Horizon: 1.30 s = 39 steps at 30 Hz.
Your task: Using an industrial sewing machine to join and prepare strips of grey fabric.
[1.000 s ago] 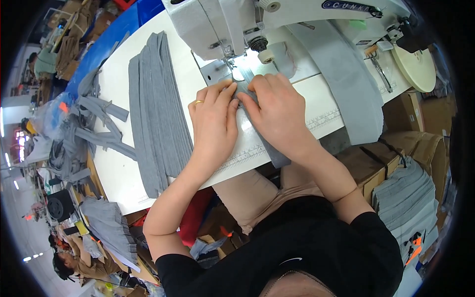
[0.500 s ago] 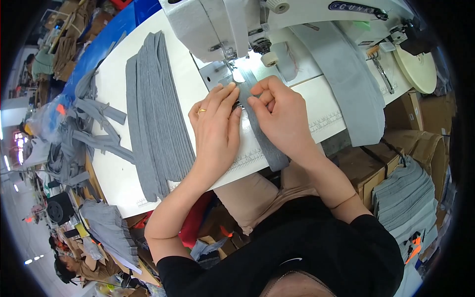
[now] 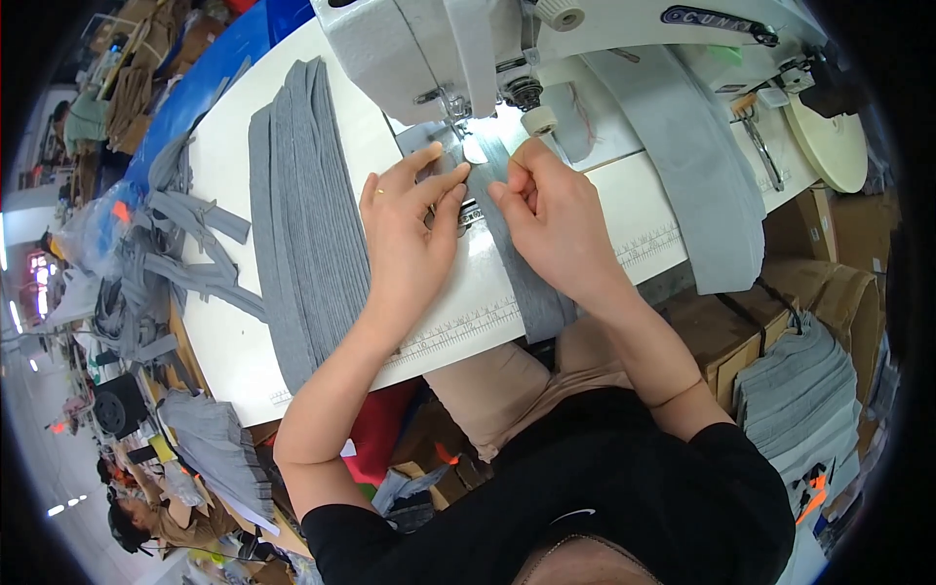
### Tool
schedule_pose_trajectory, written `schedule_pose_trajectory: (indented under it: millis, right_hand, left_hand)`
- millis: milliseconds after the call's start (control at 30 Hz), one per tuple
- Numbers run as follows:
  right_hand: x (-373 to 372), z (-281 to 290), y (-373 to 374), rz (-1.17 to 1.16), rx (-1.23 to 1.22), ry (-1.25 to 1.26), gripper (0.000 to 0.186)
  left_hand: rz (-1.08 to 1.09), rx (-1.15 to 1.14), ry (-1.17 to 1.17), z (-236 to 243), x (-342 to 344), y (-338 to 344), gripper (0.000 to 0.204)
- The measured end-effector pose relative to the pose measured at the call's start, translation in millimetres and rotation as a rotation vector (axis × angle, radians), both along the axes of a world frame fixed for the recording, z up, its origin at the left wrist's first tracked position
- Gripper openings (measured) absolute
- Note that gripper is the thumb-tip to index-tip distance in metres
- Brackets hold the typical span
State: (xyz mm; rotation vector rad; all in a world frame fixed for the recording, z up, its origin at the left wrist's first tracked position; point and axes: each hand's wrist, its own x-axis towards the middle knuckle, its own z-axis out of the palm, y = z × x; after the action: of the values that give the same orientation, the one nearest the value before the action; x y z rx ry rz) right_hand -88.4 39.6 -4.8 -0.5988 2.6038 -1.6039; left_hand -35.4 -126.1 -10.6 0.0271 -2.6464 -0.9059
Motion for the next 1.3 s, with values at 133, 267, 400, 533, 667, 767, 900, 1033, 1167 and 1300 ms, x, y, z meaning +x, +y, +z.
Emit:
schedule_pose_trajectory:
  millis: [133,267,400,533,667,767,900,1033,1167,1300]
  right_hand:
    - [-0.9,-0.3,-0.6,-0.009,-0.004,-0.044,0.016]
    - [-2.4,-4.4,-4.2,-0.033,-0.030,0.049,0.014]
    - [-2.1,-1.4,-3.2,-0.011,-0.004,0.026,0.014]
    - [-2.7,-1.1,-2.0,0.008,0.032,0.074,0.014]
    - [3.0,6.9,0.6,-0.010,0.111,0.171,0.014]
    - [4.9,4.1,1.0,0.022,0.208,0.296,0.014]
    - [-3.6,-2.9,-0.4,0.046,0.070,0.166,0.014]
    - [-4.8,-2.6,-0.2,-0.003,-0.009,0.047,0.015]
    - [-4.7,-2.9,-0.5,0.001,-0.010,0.011,0.017]
    - [-3.1,-1.4,-2.5,-0.020,-0.059,-0.066,0.018]
  left_hand:
    - [-0.048,0.018,0.007,-0.3,-12.9,-11.3,0.020]
    - [0.096,0.311,-0.076,6.2,-26.2,-9.4,0.018]
    - [0.086,0.124,-0.069,1.3,-44.9,-23.2,0.015]
    - [0.062,0.404,-0.259,6.4,-53.4,-28.2,0.017]
    - [0.070,0.529,-0.313,12.0,-56.8,-24.5,0.019]
    - [0.090,0.501,-0.322,7.2,-58.3,-23.1,0.019]
    - [0.095,0.480,-0.311,7.1,-62.8,-20.8,0.019]
    - [0.056,0.409,-0.298,8.5,-67.7,-25.1,0.019]
    - [0.039,0.344,-0.270,8.3,-71.3,-26.3,0.014]
    - [0.003,0.323,-0.238,1.1,-73.6,-33.5,0.013]
